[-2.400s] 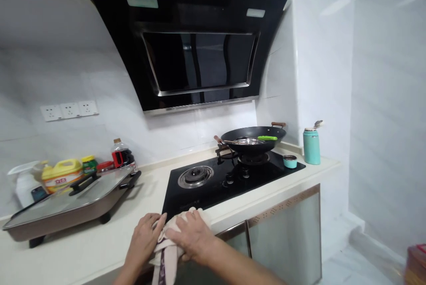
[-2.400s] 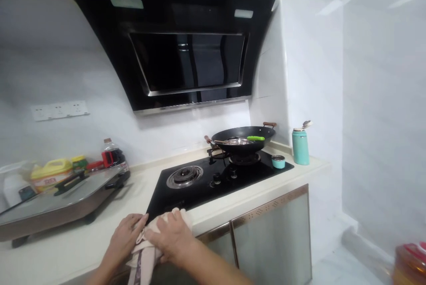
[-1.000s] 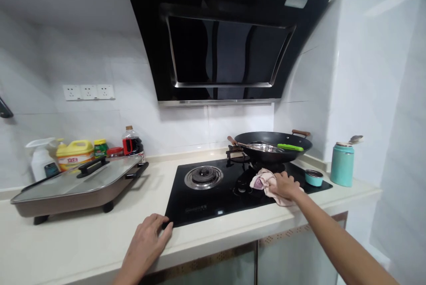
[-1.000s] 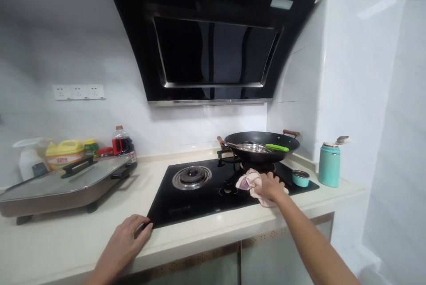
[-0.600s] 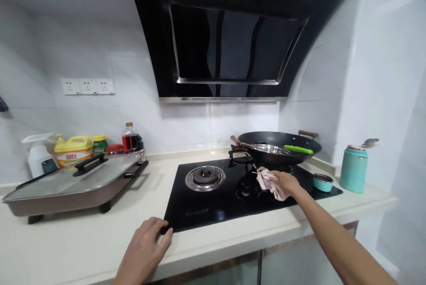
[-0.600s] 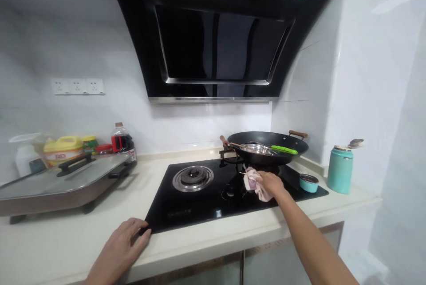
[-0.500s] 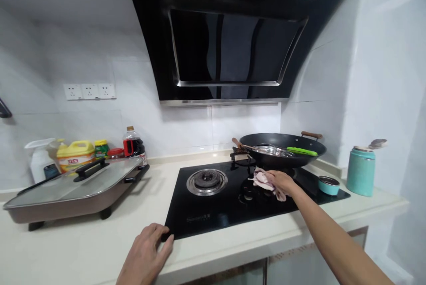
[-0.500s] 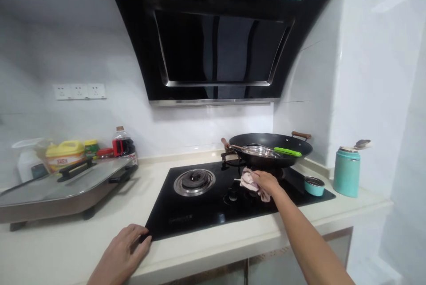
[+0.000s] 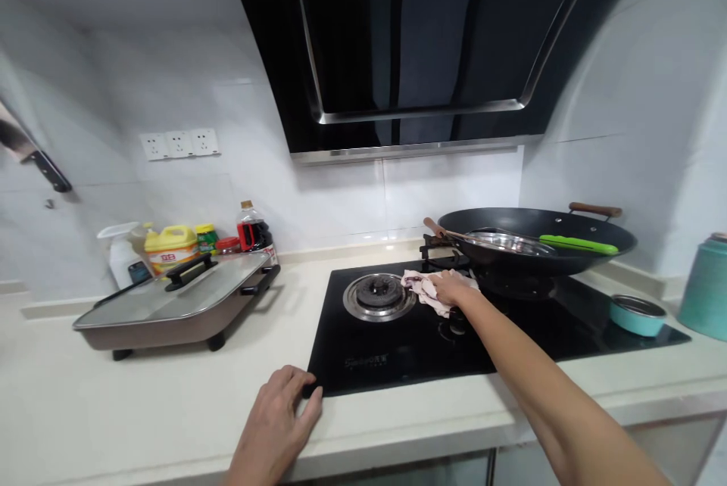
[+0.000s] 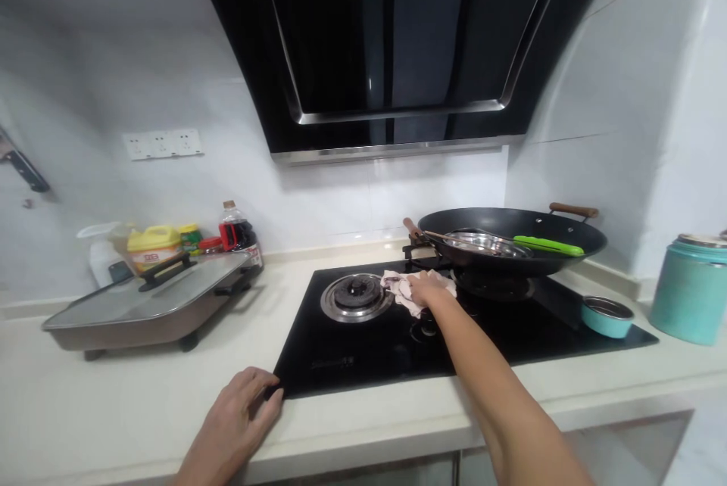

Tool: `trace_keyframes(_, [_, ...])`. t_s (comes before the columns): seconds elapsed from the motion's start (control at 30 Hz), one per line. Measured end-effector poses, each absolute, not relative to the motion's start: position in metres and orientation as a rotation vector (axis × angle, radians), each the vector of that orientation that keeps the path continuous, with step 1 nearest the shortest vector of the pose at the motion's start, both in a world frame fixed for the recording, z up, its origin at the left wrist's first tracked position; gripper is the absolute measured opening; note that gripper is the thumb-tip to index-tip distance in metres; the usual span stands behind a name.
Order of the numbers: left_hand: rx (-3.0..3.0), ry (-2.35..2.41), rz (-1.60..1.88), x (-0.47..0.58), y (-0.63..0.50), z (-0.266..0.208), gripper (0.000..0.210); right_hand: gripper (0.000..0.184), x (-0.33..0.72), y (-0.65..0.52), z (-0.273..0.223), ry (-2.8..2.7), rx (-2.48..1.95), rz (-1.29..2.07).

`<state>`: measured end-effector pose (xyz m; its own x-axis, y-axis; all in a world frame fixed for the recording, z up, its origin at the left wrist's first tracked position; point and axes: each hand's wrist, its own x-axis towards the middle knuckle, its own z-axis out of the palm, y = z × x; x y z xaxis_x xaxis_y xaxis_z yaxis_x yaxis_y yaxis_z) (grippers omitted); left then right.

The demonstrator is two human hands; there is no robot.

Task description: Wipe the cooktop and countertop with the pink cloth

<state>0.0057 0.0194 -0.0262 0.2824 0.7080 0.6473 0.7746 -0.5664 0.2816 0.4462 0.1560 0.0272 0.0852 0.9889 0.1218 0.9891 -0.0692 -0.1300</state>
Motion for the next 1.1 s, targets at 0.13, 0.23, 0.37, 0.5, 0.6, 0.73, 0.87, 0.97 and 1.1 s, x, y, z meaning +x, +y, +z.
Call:
trace_keyframes(0.13, [-2.422,-1.444,-1.142,0.009,0.018,-0.026,0.022,0.047,0.418,0.148,0.035,-2.100,-2.200,0.061])
trace_keyframes(0.23, [-2.422,-1.447,-1.135,0.010,0.016,-0.024,0.023,0.047,0.389,0.134,0.036,-2.145,-2.162,0.047])
trace_keyframes(0.37, [-2.421,-1.441,-1.145,0.011,0.015,-0.022,0.024,0.055,0.361,0.104,0.030,-2.121,-2.112,-0.038])
trace_keyframes(0.5, [-2.407,-1.442,-1.135,0.010,0.017,-0.024,0.025,0.053,0.346,0.066,0.022,-2.115,-1.997,-0.131])
trace_keyframes(0.6, [-2.397,-1.436,-1.120,0.010,0.018,-0.024,0.025,0.047,0.334,0.037,0.016,-2.158,-1.875,-0.160])
trace_keyframes(0.73, [-2.401,-1.426,-1.091,0.009,0.015,-0.022,0.027,0.043,0.333,-0.001,0.006,-2.164,-1.628,-0.104])
trace_keyframes(0.87, [-2.401,-1.435,-1.079,0.010,0.014,-0.020,0.027,0.033,0.368,-0.027,-0.001,-2.052,-1.540,0.008])
trace_keyframes(0.97, [-2.403,-1.431,-1.075,0.010,0.014,-0.020,0.026,0.026,0.402,-0.038,-0.004,-2.006,-1.559,0.085])
trace_keyframes(1.1, [-2.401,-1.422,-1.077,0.010,0.014,-0.021,0.026,0.020,0.429,-0.046,-0.008,-1.952,-1.692,-0.015])
